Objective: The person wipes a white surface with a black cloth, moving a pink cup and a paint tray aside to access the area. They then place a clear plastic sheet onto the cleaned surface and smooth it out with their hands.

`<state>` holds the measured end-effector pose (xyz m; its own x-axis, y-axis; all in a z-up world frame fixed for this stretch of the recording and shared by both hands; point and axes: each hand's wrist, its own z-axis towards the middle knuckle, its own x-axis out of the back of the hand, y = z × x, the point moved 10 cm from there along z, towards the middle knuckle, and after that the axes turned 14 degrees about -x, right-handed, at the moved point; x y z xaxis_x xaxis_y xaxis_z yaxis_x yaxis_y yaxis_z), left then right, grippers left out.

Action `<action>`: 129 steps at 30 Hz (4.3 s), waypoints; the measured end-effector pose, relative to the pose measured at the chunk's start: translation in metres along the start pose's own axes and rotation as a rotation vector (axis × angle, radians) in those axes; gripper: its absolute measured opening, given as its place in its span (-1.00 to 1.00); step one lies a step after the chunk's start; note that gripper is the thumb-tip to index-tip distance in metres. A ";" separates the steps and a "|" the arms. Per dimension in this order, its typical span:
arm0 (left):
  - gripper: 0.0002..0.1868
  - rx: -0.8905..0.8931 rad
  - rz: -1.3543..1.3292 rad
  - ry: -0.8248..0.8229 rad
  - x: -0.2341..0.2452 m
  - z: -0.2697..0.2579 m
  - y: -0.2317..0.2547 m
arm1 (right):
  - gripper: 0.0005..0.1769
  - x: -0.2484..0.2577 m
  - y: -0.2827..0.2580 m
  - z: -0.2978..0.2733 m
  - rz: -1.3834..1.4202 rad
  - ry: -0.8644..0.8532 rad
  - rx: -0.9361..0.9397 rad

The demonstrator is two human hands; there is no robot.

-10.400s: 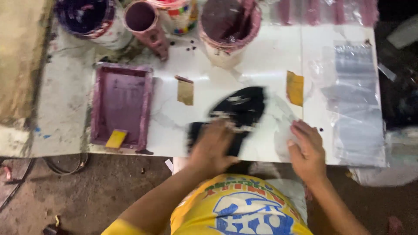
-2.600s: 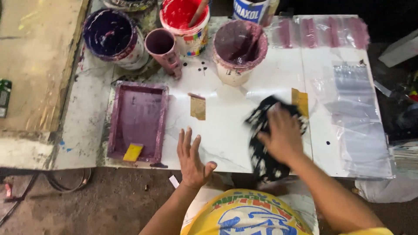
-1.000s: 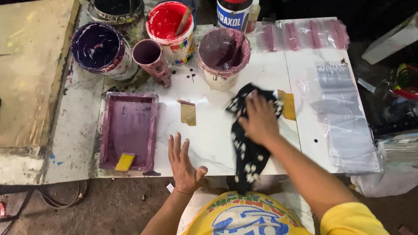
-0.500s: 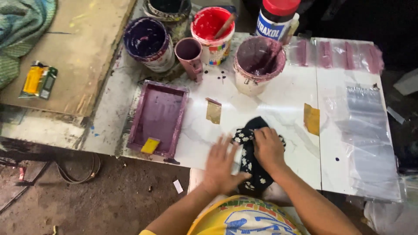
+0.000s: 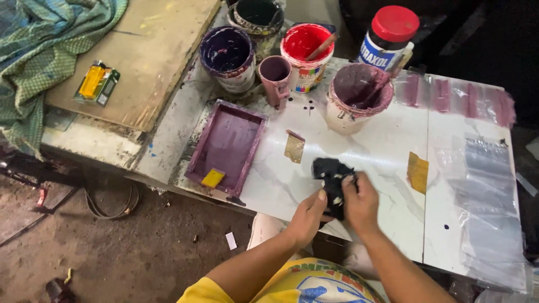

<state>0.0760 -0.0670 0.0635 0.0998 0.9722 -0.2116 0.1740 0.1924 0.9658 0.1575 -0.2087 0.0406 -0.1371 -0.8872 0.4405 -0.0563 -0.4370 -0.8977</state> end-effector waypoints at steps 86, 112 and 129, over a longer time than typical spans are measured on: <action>-0.39 -0.710 1.625 0.469 0.111 0.202 0.043 | -0.75 0.114 -0.016 -0.092 0.073 -0.155 0.403; -0.65 -0.929 1.341 0.048 -0.013 0.028 -0.001 | -0.46 0.264 0.156 0.042 -0.947 0.316 -0.091; -0.22 -0.486 1.476 -0.359 -0.018 0.053 -0.046 | -0.88 0.269 0.119 0.032 -0.925 0.557 0.415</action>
<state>0.1177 -0.1000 0.0148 0.1180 0.2685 0.9560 -0.5878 -0.7571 0.2852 0.1456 -0.5042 0.0523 -0.6360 -0.0597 0.7694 -0.0481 -0.9920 -0.1167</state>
